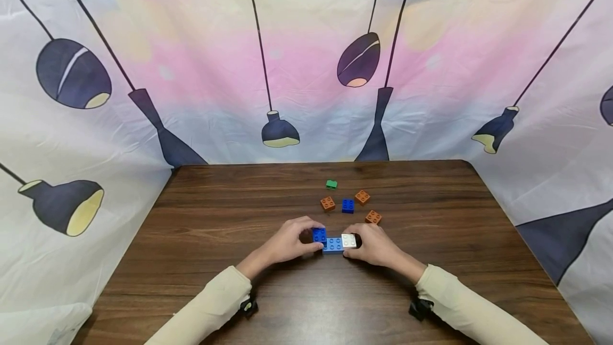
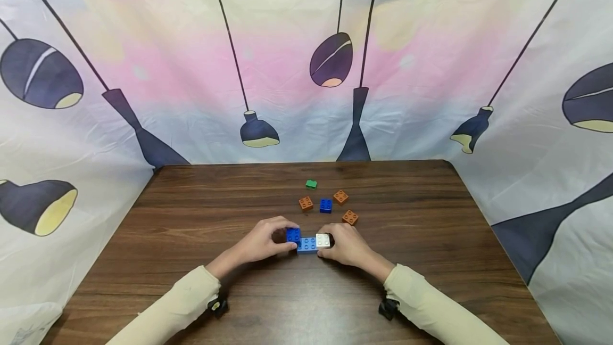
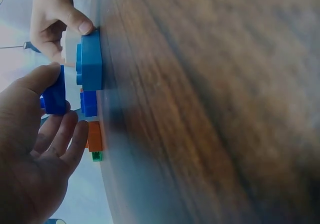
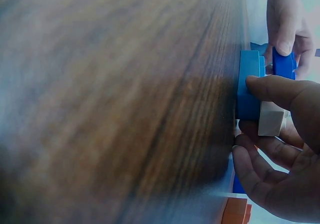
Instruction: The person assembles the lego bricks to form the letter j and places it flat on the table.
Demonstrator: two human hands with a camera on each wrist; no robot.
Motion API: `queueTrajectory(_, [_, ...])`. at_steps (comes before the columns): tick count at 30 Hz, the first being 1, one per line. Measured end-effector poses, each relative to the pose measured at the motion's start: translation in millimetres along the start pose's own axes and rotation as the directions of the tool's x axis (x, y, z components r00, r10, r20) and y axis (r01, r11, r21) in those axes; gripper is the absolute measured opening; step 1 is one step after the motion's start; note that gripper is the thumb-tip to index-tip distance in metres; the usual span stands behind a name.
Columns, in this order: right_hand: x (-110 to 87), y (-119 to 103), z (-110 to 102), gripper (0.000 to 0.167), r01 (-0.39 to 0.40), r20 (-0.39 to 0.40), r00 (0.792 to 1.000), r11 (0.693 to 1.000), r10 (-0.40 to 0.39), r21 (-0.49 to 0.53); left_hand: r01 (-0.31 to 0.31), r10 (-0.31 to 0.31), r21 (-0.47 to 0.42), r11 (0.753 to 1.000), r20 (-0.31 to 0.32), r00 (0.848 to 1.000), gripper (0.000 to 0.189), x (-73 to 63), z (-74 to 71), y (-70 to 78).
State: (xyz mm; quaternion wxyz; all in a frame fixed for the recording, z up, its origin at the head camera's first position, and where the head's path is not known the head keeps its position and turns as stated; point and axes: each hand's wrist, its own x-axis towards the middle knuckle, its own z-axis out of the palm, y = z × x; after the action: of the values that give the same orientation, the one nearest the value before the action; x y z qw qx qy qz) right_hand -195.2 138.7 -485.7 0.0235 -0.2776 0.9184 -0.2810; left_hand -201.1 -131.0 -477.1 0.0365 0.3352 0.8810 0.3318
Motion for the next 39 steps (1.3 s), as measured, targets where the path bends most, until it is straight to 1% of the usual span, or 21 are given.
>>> queueTrajectory(5, [0.0,0.3,0.0,0.032,0.005,0.000,1.000,1.000,-0.005,0.003,-0.012,0.012,0.012,1.000,0.003,1.000,0.043,-1.2,3.7,1.0])
queueTrajectory(11, [0.5,-0.1,0.5,0.033,-0.004,0.006,1.000,1.000,0.004,0.003,-0.018,0.018,0.023,1.000,0.023,1.000,0.041,-2.3,7.2,1.6])
queueTrajectory(17, [0.5,-0.3,0.6,0.033,-0.004,0.006,1.000,1.000,0.004,0.006,-0.003,0.002,0.026,1.000,0.040,0.999,0.043,-1.7,8.0,1.6])
queueTrajectory(24, [-0.1,0.1,0.7,0.033,-0.003,0.007,1.000,1.000,0.003,0.004,0.009,-0.011,0.074,0.997,0.033,0.999,0.041,-0.8,8.1,4.8])
queueTrajectory(27, [-0.1,0.0,0.6,0.033,-0.004,0.008,1.000,1.000,0.004,0.005,0.010,-0.012,0.081,0.997,0.026,1.000,0.040,0.0,8.5,5.6])
queueTrajectory(33, [0.0,-0.2,0.0,0.032,0.002,0.009,1.000,1.000,-0.003,0.008,0.000,-0.001,0.050,0.999,0.012,1.000,0.039,1.7,9.9,3.7])
queueTrajectory(39, [-0.2,-1.0,-1.1,0.033,0.003,0.010,1.000,1.000,-0.003,0.004,0.006,-0.006,0.014,1.000,0.016,1.000,0.041,2.2,9.8,0.9])
